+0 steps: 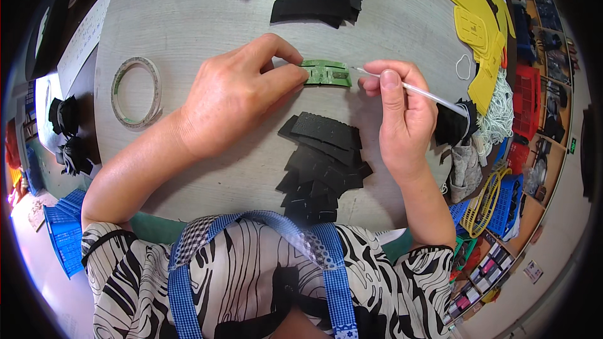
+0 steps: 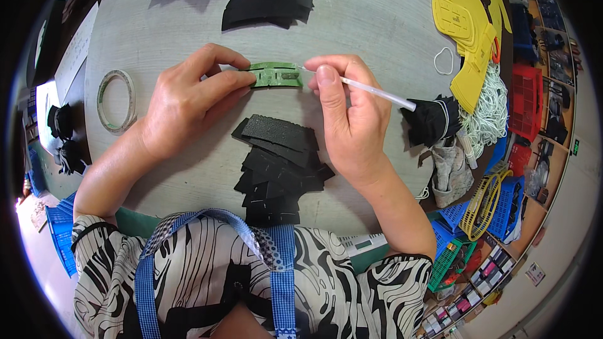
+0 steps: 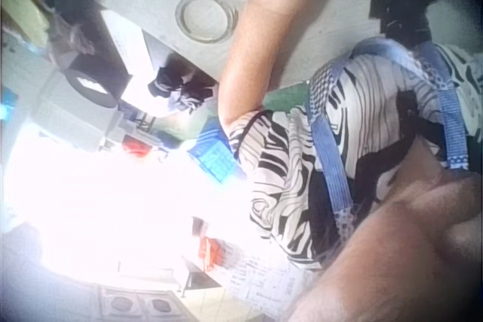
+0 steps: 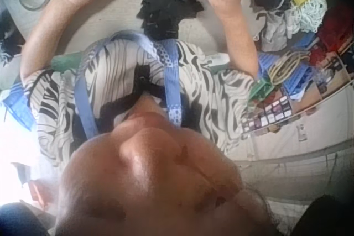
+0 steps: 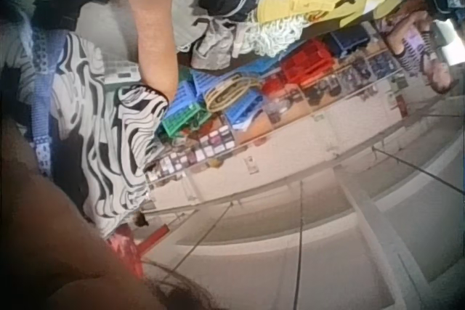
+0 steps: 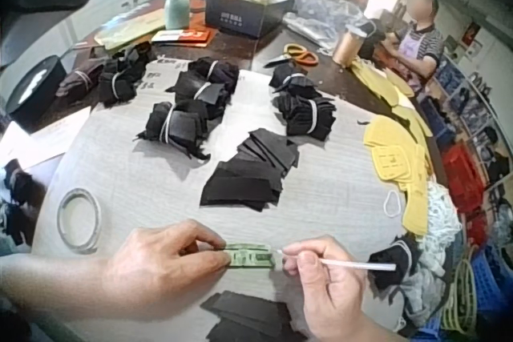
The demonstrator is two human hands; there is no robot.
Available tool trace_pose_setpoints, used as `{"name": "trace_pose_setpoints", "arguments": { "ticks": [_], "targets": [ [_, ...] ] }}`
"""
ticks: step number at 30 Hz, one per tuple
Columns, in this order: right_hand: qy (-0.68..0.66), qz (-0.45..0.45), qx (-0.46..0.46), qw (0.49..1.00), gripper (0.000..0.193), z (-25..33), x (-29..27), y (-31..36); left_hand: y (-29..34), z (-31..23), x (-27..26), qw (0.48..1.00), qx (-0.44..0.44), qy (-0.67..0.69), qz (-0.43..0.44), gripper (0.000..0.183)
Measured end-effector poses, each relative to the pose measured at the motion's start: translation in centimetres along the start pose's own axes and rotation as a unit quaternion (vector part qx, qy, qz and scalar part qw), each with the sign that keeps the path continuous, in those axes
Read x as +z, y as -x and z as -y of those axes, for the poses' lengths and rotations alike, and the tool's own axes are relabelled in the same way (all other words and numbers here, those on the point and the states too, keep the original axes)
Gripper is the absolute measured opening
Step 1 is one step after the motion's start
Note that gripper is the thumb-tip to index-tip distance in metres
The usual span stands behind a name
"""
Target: Applying adhesive tape to small black shoe components using a manual application tool.
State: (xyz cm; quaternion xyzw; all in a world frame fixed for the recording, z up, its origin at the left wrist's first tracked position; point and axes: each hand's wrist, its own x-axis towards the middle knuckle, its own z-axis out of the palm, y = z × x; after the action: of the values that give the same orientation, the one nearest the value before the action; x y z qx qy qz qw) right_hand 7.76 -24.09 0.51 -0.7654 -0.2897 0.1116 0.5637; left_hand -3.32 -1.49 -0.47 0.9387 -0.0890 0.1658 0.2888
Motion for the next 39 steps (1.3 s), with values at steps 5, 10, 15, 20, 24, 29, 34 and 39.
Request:
{"name": "trace_pose_setpoints", "arguments": {
  "ticks": [5, 10, 15, 20, 24, 29, 34, 39],
  "targets": [
    [0.048, 0.027, -0.038, 0.998, 0.022, -0.4, 0.2, -0.1, 0.0, 0.0, 0.2, 1.0, 0.005, -0.008, 0.004, 0.024],
    [0.149, 0.043, -0.122, 0.98, 0.015, -0.4, 1.1, -0.5, 0.0, -0.1, 0.2, 1.0, 0.012, -0.024, 0.009, 0.027],
    [0.163, 0.054, -0.116, 0.978, 0.014, 0.5, 1.2, -0.9, 0.2, -0.2, 0.2, 0.999, 0.017, -0.036, 0.016, 0.029],
    [0.181, 0.071, -0.154, 0.969, 0.012, 0.9, 2.3, -1.1, 0.4, -0.1, 0.4, 0.999, 0.02, -0.034, 0.013, 0.03],
    [0.17, 0.082, -0.129, 0.974, 0.01, 1.0, 2.6, -1.7, 0.3, -0.2, 0.3, 0.999, 0.024, -0.035, 0.009, 0.032],
    [0.167, 0.091, -0.176, 0.966, 0.01, 0.8, 3.2, -2.4, 0.4, 0.0, 0.3, 0.999, 0.036, -0.038, 0.013, 0.031],
    [0.245, 0.114, -0.048, 0.962, 0.013, 1.8, 0.9, -3.2, 0.8, -0.3, 0.0, 0.998, 0.017, -0.052, 0.008, 0.03],
    [0.316, -0.011, -0.297, 0.901, 0.026, -0.8, 2.9, -8.2, 0.7, -0.3, 0.2, 0.988, 0.083, 0.107, 0.075, 0.027]
  ]
}}
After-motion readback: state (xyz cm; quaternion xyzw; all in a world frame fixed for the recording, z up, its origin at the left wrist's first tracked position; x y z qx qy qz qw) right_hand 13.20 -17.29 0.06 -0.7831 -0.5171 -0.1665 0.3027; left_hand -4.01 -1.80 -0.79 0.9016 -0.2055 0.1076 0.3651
